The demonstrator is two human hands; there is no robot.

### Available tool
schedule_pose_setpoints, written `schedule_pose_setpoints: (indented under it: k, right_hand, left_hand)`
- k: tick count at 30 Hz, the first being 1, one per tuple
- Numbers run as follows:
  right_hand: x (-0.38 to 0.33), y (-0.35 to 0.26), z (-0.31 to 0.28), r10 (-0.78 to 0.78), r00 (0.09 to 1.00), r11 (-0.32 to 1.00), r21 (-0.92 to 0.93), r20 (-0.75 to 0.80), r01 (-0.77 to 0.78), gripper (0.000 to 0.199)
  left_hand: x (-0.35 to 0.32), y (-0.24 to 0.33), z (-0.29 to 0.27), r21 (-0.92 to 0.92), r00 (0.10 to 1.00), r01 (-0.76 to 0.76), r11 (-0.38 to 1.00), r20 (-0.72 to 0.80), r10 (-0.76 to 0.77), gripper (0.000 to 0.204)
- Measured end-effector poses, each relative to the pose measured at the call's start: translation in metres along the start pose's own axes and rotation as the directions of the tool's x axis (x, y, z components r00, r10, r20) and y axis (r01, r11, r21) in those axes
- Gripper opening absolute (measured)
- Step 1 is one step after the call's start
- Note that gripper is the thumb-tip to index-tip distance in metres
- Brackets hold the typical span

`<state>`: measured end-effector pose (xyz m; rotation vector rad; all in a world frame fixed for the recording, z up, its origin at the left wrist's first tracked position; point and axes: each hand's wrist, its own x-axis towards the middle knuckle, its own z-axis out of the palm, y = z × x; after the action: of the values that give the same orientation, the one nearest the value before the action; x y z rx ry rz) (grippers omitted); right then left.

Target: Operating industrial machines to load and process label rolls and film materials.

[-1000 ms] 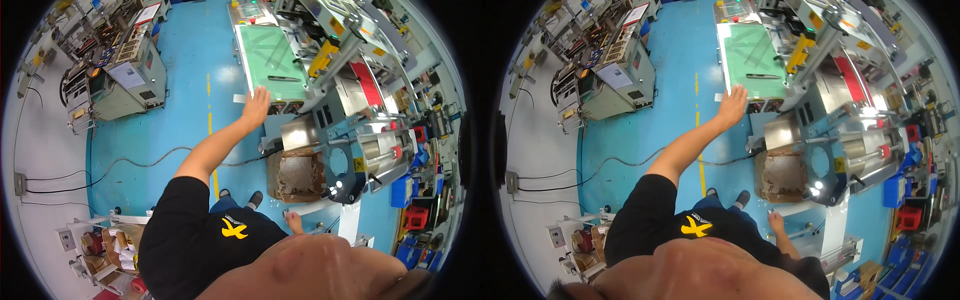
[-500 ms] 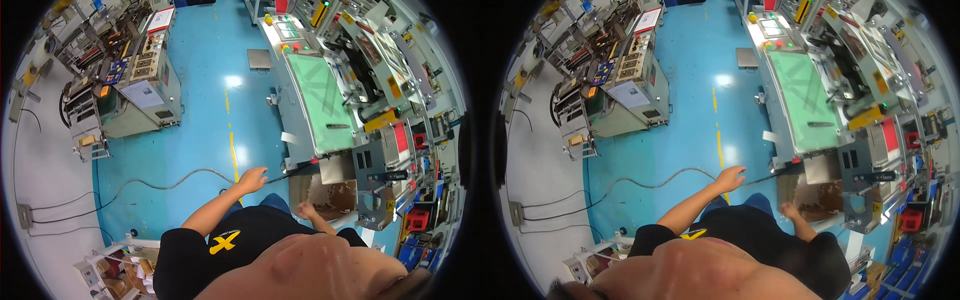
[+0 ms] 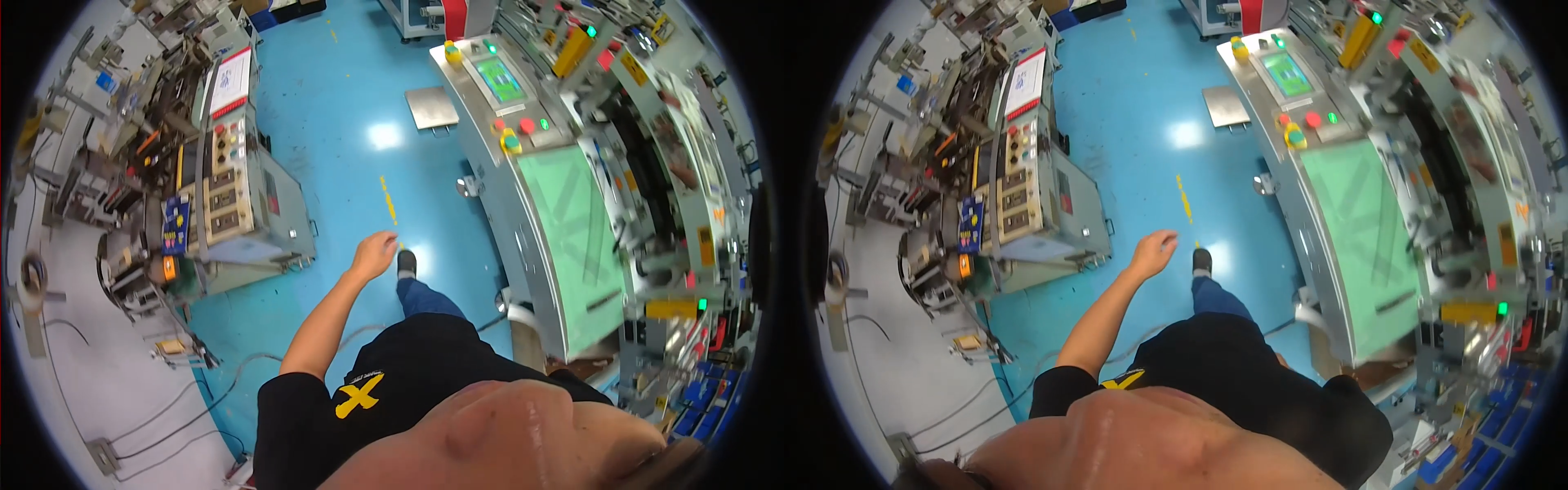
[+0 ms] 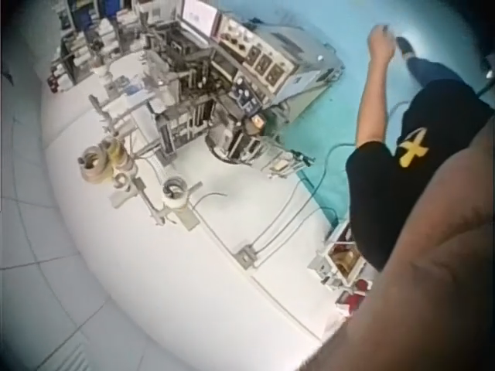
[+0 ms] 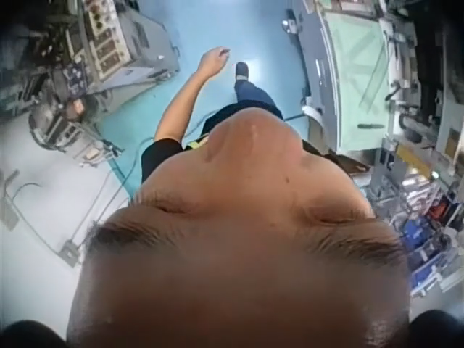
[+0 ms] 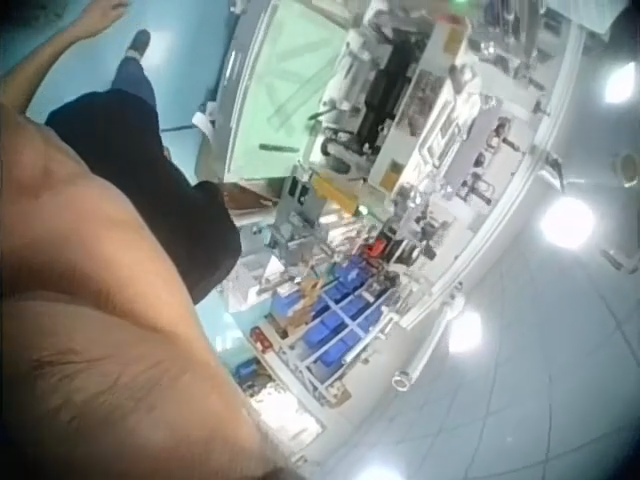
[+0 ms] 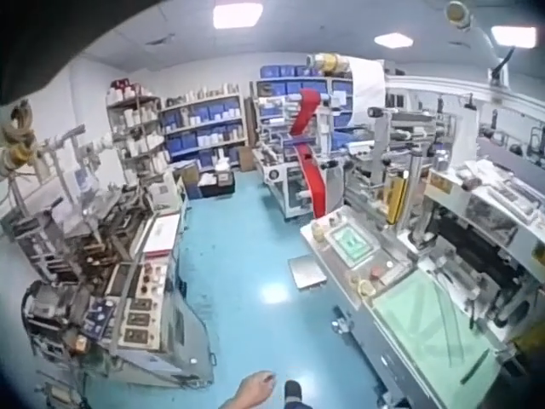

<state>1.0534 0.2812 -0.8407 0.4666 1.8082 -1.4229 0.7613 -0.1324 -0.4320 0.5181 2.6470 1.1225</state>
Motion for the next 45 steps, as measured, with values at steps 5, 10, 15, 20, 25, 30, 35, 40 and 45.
schedule_pose_setpoints:
  k: [5, 10, 15, 20, 25, 30, 35, 40, 45]
  right_hand:
    - [-0.033, -0.010, -0.066, -0.034, 0.999, 0.986, 0.163, 0.034, 0.028, 0.025]
    - [0.083, -0.109, -0.063, -0.044, 0.998, 0.916, 0.397, -0.042, 0.058, 0.025]
    - [0.230, -0.252, 0.006, -0.114, 0.955, 0.983, 0.111, -0.272, 0.149, 0.023]
    - [0.309, -0.494, -0.015, -0.402, 0.914, 0.517, -0.812, 0.051, 0.273, 0.020]
    - [0.359, -0.654, -0.046, -0.101, 0.945, 0.950, -0.313, -0.312, -0.002, 0.035]
    - [0.442, -0.834, -0.061, -0.152, 0.921, 0.981, -0.167, -0.359, 0.097, 0.036]
    - [0.606, -0.921, -0.143, -0.117, 0.947, 0.932, -0.363, -0.300, 0.000, 0.031]
    - [0.742, -1.160, -0.227, 0.054, 0.936, 0.983, 0.182, -0.347, 0.011, 0.018]
    - [0.876, -1.339, -0.295, -0.018, 0.915, 0.980, 0.176, -0.404, 0.097, 0.029]
  left_hand:
    - [0.005, -0.206, -0.073, 0.214, 0.925, 0.349, 0.912, 0.078, -0.373, 0.038]
    - [0.037, -0.313, -0.124, 0.075, 0.785, 0.603, 0.794, 0.119, -0.608, 0.041]
    - [0.175, -0.390, -0.169, -0.162, 0.763, 0.646, 0.746, 0.117, -0.636, 0.044]
    - [0.384, -0.440, -0.273, -0.100, 0.897, 0.441, 0.892, 0.012, -0.442, 0.043]
    - [0.622, -0.425, -0.365, -0.119, 0.977, 0.211, 0.970, -0.013, -0.214, 0.043]
    - [0.770, -0.441, -0.442, -0.247, 0.976, 0.216, 0.945, 0.012, -0.219, 0.048]
    - [0.873, -0.543, -0.490, -0.008, 0.920, 0.359, 0.933, 0.175, -0.352, 0.050]
    - [0.954, -0.599, -0.586, -0.083, 0.865, 0.501, 0.861, 0.073, -0.496, 0.050]
    - [1.081, -0.693, -0.659, -0.086, 0.819, 0.574, 0.815, 0.029, -0.573, 0.049]
